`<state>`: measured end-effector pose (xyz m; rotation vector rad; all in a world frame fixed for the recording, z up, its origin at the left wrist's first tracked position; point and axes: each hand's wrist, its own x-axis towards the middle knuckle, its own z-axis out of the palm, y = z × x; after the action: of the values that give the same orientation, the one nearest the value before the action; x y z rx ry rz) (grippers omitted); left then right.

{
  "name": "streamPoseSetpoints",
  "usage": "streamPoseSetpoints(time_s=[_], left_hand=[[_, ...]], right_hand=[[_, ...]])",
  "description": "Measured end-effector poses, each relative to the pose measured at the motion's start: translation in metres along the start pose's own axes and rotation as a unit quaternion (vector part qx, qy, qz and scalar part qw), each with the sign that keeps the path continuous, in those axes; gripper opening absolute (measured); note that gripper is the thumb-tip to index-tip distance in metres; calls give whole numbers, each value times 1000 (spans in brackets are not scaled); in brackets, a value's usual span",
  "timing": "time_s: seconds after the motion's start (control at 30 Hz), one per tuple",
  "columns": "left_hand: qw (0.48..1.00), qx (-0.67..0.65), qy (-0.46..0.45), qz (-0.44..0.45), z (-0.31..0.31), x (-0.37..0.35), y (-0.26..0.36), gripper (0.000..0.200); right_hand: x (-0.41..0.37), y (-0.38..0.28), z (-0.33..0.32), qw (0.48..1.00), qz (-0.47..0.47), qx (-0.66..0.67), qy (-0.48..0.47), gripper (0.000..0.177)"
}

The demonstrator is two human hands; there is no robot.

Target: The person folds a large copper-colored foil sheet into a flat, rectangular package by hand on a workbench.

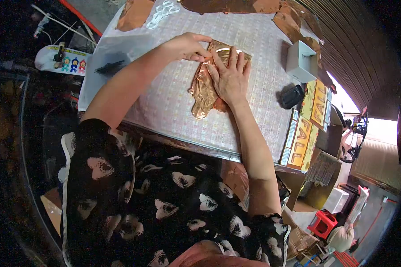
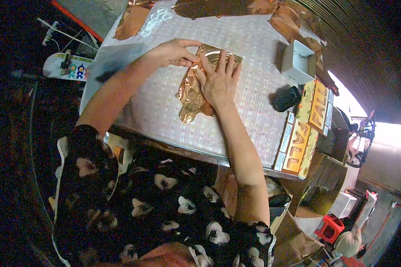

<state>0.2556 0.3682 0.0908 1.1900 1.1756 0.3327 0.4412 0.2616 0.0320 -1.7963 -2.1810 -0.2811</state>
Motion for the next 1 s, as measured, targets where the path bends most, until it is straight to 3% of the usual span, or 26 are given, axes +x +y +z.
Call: streamPoseSetpoints(time_s=[0.17,0.27,0.33,0.37,0.43,0.57,1.0], left_hand=[[1000,-3,4,24,-2,-2,1,70],[993,100,59,30,-6,-7,9,55],[930,284,142,183,-9,-5,15,38],[931,283,142,182,-11,6,7,38],[844,303,118,426,-7,23,-4,27],[824,317,77,463,-4,40,-14,27],[788,328,106,511,-15,54,-28,24]], right_hand=[[0,0,3,1000,-1,5,8,54],[0,0,3,1000,0,7,13,54],[0,0,1,1000,-3,11,18,53],[-1,0,0,1000,-3,12,19,53],[1,-1,-1,1000,-6,13,19,53],[1,-1,-3,1000,-5,9,10,53],[3,-2,-11,1000,-9,13,-26,54]])
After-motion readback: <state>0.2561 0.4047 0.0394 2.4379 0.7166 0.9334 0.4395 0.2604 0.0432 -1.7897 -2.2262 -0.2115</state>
